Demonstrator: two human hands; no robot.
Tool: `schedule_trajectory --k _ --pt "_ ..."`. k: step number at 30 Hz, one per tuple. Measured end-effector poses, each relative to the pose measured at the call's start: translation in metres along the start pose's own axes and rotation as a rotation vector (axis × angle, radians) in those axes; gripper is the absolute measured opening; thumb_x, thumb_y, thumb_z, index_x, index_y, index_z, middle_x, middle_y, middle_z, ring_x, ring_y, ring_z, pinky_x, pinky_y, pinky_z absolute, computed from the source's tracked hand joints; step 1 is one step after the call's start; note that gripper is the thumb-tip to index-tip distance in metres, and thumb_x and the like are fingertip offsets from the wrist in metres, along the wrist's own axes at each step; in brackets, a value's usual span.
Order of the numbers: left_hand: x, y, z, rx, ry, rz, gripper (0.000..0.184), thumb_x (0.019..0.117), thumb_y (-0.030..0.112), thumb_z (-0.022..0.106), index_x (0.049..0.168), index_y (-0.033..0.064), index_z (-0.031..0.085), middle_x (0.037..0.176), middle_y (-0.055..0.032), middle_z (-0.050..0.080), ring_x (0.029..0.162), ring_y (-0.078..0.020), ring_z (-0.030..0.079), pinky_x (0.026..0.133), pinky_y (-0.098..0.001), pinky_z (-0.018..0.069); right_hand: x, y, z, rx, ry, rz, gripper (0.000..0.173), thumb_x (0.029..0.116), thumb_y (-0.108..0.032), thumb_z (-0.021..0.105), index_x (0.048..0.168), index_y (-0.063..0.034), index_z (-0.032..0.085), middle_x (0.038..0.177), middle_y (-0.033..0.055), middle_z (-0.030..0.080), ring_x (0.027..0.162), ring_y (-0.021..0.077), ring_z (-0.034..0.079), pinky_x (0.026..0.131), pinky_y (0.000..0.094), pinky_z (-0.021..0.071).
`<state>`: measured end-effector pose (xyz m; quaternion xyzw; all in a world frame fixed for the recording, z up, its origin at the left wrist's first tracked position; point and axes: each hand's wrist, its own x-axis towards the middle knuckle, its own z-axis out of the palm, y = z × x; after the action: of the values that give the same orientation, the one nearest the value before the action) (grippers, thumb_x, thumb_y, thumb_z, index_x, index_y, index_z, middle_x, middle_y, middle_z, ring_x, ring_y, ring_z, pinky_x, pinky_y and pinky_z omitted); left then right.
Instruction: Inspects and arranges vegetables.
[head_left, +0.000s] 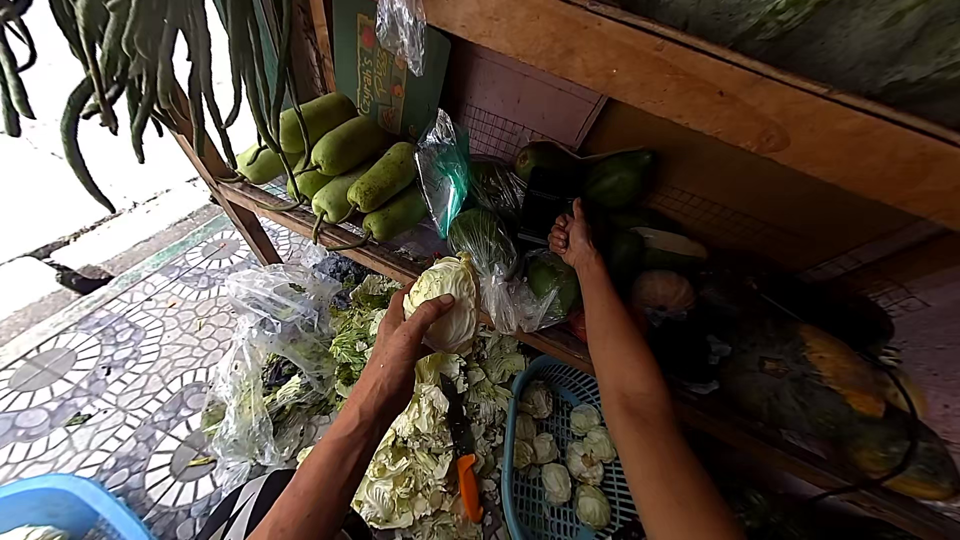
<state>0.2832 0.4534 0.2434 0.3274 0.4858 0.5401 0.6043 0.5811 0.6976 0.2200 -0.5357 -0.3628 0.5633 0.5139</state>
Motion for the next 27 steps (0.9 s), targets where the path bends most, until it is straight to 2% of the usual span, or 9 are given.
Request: schedule_trajectory --k 27 --pt "-0.0006 0.0001 0.0013 -0.018 -0.013 -0.007 0.06 0.098 0.029 0.06 0.15 0.0096 0.037 0.123 -0.016 0.064 0.102 -0.0247 0.071 0.079 -0.0374 0.0622 0.0001 -0.0003 0.0004 -0.004 0.01 0.008 0.058 0.1056 -0.064 0.017 0.074 -0.0204 0.038 0.046 -0.0087 0.03 0.035 0.0027 0.029 0.036 0.0179 0.0259"
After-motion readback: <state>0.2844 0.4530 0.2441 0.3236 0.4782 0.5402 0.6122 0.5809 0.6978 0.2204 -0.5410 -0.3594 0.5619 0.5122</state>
